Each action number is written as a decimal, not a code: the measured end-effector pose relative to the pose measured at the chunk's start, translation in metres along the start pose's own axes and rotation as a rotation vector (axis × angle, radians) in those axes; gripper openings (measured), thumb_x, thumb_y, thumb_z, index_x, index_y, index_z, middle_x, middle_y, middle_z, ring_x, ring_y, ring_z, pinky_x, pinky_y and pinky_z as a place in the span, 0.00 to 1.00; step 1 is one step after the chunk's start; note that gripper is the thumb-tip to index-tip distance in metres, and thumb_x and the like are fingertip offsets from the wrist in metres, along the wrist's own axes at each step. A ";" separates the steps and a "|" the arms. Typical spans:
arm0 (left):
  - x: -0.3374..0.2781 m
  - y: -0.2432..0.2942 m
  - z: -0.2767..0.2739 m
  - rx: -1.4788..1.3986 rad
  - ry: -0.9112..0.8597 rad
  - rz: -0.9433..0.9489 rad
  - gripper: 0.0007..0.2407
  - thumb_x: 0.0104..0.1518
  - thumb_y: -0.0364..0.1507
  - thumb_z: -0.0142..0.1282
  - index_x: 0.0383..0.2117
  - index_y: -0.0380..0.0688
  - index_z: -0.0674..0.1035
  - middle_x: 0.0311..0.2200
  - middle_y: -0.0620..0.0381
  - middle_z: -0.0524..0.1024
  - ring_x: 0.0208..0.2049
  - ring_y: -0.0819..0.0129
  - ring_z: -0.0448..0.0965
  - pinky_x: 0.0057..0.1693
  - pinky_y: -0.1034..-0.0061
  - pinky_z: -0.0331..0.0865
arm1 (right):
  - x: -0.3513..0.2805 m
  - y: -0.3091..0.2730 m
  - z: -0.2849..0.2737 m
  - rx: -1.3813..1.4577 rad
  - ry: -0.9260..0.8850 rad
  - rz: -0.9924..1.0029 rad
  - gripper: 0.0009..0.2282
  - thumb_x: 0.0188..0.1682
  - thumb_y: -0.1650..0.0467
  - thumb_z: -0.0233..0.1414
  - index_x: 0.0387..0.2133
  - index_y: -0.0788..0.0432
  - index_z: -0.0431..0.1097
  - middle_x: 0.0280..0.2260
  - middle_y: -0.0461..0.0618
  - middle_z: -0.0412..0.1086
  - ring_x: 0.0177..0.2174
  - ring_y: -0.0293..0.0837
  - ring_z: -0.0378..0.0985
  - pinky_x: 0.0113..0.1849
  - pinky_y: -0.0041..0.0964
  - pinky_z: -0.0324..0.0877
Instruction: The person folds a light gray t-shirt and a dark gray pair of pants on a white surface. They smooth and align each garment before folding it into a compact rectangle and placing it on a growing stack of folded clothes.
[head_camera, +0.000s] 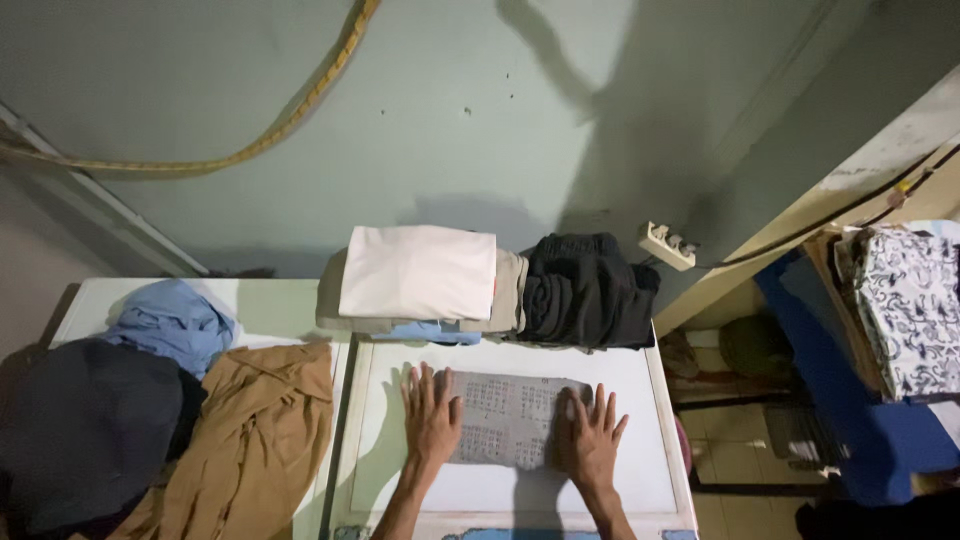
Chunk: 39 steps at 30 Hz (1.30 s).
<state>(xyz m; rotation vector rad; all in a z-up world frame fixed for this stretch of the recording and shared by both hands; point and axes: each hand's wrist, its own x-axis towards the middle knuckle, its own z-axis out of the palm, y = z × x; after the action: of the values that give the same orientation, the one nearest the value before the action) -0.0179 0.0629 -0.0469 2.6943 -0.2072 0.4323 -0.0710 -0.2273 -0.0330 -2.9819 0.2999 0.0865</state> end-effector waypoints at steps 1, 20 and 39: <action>-0.001 0.004 0.000 0.015 -0.058 0.009 0.25 0.61 0.38 0.50 0.65 0.46 0.66 0.70 0.35 0.49 0.70 0.38 0.45 0.71 0.43 0.37 | 0.004 -0.005 0.001 -0.053 0.013 -0.047 0.29 0.50 0.63 0.48 0.69 0.42 0.51 0.72 0.59 0.36 0.69 0.63 0.35 0.63 0.69 0.35; -0.010 -0.001 0.011 -0.133 -0.107 0.117 0.21 0.64 0.36 0.47 0.65 0.50 0.68 0.68 0.37 0.56 0.69 0.41 0.51 0.71 0.45 0.41 | 0.006 0.003 -0.022 0.145 0.003 -0.090 0.28 0.54 0.52 0.38 0.69 0.39 0.51 0.70 0.56 0.46 0.67 0.58 0.42 0.64 0.58 0.37; -0.036 0.017 -0.007 -0.135 -0.183 -0.084 0.25 0.61 0.37 0.52 0.65 0.48 0.64 0.59 0.42 0.68 0.52 0.45 0.70 0.55 0.48 0.64 | -0.027 0.005 -0.008 0.188 0.341 0.054 0.32 0.43 0.52 0.56 0.61 0.50 0.61 0.56 0.68 0.65 0.48 0.64 0.71 0.47 0.59 0.68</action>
<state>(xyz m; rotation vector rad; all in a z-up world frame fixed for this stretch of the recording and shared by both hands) -0.0568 0.0535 -0.0459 2.5980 -0.1677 0.1405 -0.0985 -0.2281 -0.0241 -2.7894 0.4008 -0.4237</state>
